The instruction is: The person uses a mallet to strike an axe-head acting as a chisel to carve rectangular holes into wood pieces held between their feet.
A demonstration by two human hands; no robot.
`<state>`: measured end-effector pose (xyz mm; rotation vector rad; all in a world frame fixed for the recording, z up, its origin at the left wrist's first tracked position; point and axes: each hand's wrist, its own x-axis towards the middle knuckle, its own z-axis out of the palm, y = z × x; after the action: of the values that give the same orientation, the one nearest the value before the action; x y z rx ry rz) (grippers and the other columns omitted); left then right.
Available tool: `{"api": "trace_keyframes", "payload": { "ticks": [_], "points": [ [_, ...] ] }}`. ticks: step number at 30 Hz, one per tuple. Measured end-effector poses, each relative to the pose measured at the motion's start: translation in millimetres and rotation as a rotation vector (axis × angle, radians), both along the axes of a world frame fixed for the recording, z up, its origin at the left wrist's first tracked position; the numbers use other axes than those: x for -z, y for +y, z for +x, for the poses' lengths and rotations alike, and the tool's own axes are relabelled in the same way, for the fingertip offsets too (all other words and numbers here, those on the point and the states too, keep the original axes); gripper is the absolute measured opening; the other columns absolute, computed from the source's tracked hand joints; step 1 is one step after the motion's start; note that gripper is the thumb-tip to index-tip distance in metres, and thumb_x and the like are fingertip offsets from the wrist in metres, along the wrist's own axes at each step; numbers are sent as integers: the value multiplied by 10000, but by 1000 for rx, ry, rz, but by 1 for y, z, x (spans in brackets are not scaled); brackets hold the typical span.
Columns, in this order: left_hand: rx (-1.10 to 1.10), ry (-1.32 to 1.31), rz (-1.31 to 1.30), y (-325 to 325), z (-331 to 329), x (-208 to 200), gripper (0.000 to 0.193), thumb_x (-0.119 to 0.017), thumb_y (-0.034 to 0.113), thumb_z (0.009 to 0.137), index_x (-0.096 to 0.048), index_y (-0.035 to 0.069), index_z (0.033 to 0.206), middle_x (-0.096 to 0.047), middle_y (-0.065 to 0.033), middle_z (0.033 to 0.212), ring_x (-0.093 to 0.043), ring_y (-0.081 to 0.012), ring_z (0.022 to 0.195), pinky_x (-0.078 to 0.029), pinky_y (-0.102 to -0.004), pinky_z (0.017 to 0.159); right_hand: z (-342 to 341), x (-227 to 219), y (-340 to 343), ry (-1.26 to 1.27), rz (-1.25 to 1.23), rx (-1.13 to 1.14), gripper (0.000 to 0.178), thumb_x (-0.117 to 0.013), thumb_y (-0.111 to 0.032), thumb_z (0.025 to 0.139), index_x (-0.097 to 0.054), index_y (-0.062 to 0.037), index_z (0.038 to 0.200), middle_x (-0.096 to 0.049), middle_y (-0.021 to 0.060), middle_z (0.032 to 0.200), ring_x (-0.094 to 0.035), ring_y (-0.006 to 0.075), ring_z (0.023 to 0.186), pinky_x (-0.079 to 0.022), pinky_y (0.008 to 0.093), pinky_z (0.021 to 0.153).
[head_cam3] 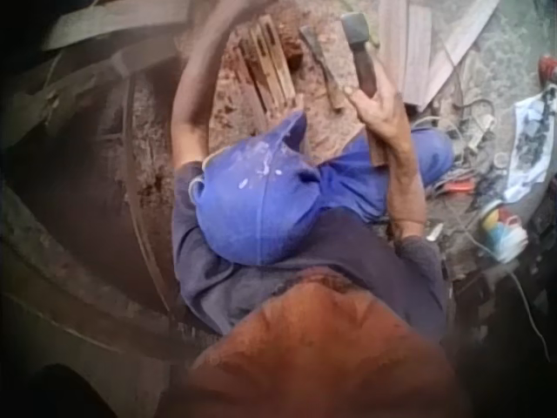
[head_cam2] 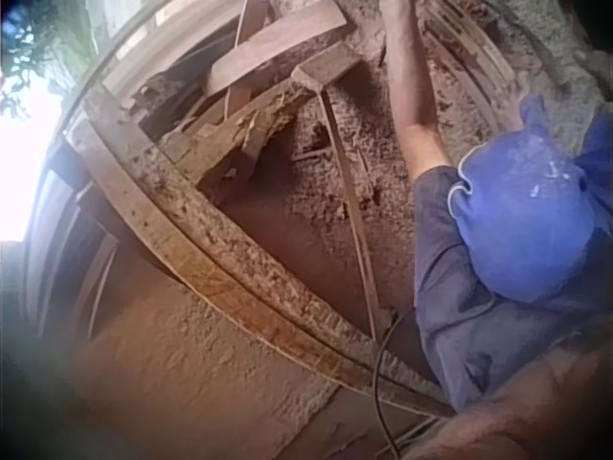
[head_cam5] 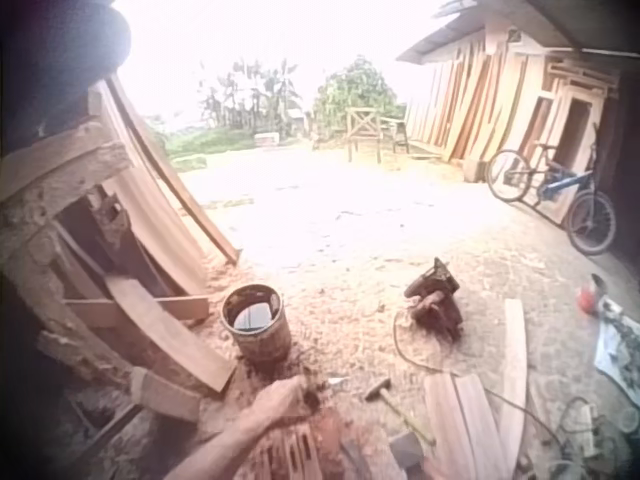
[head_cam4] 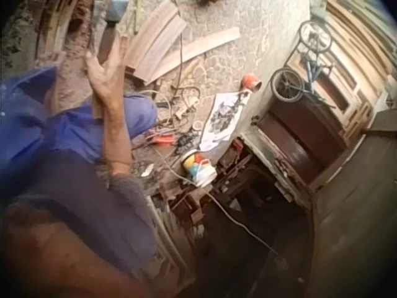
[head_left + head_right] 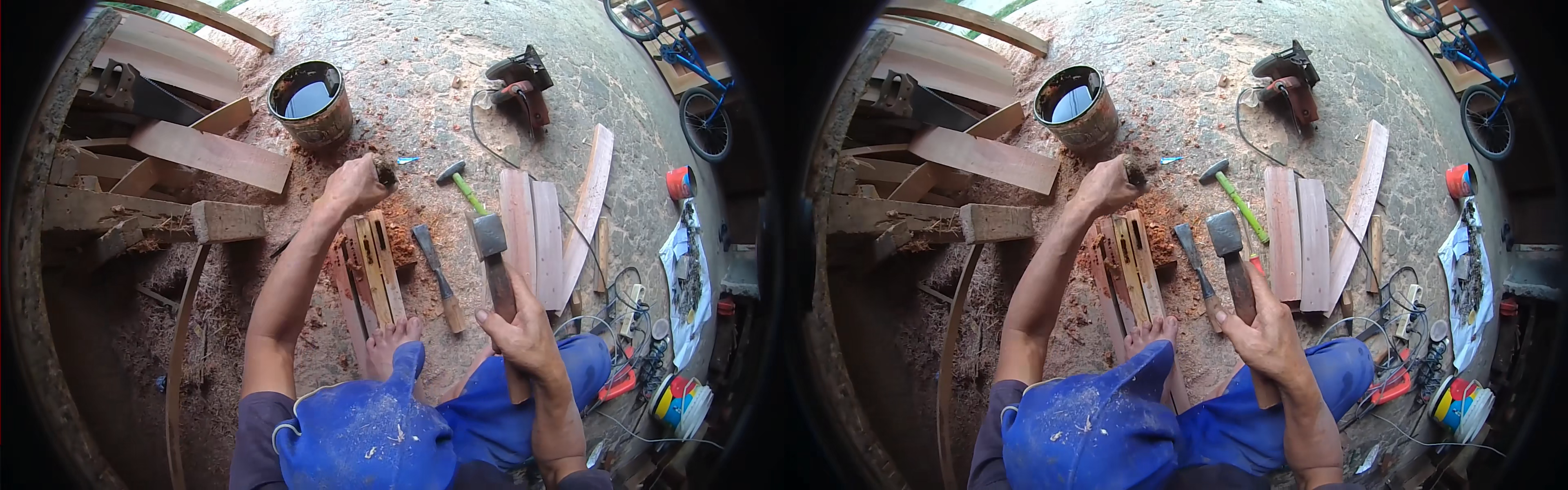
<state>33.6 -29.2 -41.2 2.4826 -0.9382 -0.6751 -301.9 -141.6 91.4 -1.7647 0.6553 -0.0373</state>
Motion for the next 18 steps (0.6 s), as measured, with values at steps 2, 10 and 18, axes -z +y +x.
{"api": "trace_keyframes", "payload": {
  "ticks": [2,10,18],
  "points": [
    [153,-170,59,26,-47,-44,737,-867,529,726,-541,10,1134,-596,-179,1118,-671,-355,1032,-569,-478,863,-10,0,-4,-10,-15,9,735,-697,-126,870,-366,93,1489,-680,229,1180,-662,239,1085,-504,350,956],
    [-195,-539,-470,84,-20,-27,345,-835,271,823,-629,45,982,-676,-122,937,-714,-269,816,-576,-401,704,1,-24,9,23,175,-75,684,-678,-69,886,-389,28,1498,-650,73,990,-614,114,849,-514,278,780],
    [-447,-131,-1174,37,-59,-87,256,-851,161,848,-630,32,838,-659,-24,760,-616,-103,687,-518,-285,661,9,-28,17,64,181,-113,711,-688,-97,890,-368,2,1517,-627,94,1066,-599,99,718,-503,265,612]
  ]
}}
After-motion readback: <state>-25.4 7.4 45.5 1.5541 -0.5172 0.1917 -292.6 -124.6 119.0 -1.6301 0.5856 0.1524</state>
